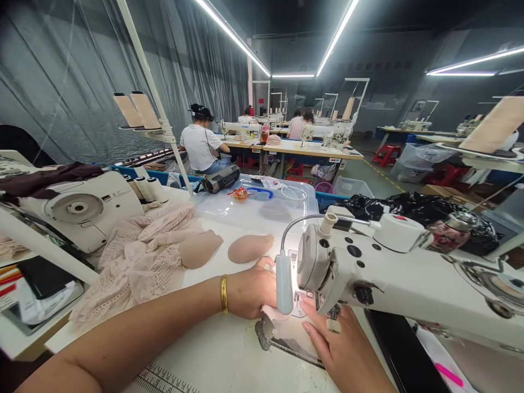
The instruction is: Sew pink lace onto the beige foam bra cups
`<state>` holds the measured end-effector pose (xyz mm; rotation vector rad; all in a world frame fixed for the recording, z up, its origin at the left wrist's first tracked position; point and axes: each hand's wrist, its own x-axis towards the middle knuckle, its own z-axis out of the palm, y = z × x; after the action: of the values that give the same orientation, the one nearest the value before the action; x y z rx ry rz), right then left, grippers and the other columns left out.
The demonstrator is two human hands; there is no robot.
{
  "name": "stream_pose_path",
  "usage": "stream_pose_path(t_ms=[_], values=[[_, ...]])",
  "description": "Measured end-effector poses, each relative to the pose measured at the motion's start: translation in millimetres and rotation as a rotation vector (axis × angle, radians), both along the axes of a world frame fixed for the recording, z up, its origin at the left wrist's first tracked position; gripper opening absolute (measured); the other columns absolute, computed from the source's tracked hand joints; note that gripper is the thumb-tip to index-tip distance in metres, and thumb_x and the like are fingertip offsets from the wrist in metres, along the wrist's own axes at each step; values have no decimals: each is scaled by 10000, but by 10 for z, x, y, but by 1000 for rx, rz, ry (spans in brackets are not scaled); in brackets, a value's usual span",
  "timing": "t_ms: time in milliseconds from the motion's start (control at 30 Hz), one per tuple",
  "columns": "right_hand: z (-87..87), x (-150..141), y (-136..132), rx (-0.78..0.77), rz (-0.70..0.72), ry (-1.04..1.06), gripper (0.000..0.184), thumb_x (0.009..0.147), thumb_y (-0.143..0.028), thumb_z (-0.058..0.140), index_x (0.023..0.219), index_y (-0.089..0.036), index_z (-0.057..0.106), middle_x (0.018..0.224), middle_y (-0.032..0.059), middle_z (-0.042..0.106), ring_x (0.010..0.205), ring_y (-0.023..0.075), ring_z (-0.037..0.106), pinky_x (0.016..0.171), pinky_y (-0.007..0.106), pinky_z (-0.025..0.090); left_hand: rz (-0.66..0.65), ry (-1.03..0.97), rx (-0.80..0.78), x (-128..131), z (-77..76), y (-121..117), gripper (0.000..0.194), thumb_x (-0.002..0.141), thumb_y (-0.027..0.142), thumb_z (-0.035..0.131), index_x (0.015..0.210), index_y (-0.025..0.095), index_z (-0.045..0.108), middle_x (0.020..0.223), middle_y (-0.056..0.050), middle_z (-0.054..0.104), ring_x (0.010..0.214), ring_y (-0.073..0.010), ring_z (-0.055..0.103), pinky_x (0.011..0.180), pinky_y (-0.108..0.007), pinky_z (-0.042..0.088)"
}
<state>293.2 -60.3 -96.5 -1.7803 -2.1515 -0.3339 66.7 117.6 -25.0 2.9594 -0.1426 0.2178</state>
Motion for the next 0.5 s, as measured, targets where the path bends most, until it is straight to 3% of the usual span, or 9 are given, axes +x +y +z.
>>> stream_pose_path(t_ms=[200, 367, 500], values=[[119, 12, -44, -10, 20, 91, 385, 1065, -460, 481, 1338, -328, 718, 1377, 44, 718, 1275, 303, 673, 1015, 490, 607, 8, -15, 5, -3, 2, -8, 115, 757, 98, 661, 771, 212, 660, 859, 26, 727, 766, -163, 588, 956, -436, 267], [206, 32, -43, 70, 2, 197, 410, 1073, -486, 438, 1204, -255, 750, 1226, 95, 773, 1150, 297, 736, 922, 435, 645, 23, -4, 12, 4, -28, 6, 106, 795, 116, 640, 790, 218, 667, 870, 15, 737, 778, -168, 591, 949, -456, 258], [214, 7, -40, 101, -49, 259, 428, 1084, -498, 395, 1163, -230, 719, 1224, 115, 761, 1154, 283, 735, 921, 400, 646, 44, -51, 120, 8, -56, -17, 83, 782, 166, 676, 797, 247, 686, 870, 56, 733, 767, -136, 595, 916, -410, 272]])
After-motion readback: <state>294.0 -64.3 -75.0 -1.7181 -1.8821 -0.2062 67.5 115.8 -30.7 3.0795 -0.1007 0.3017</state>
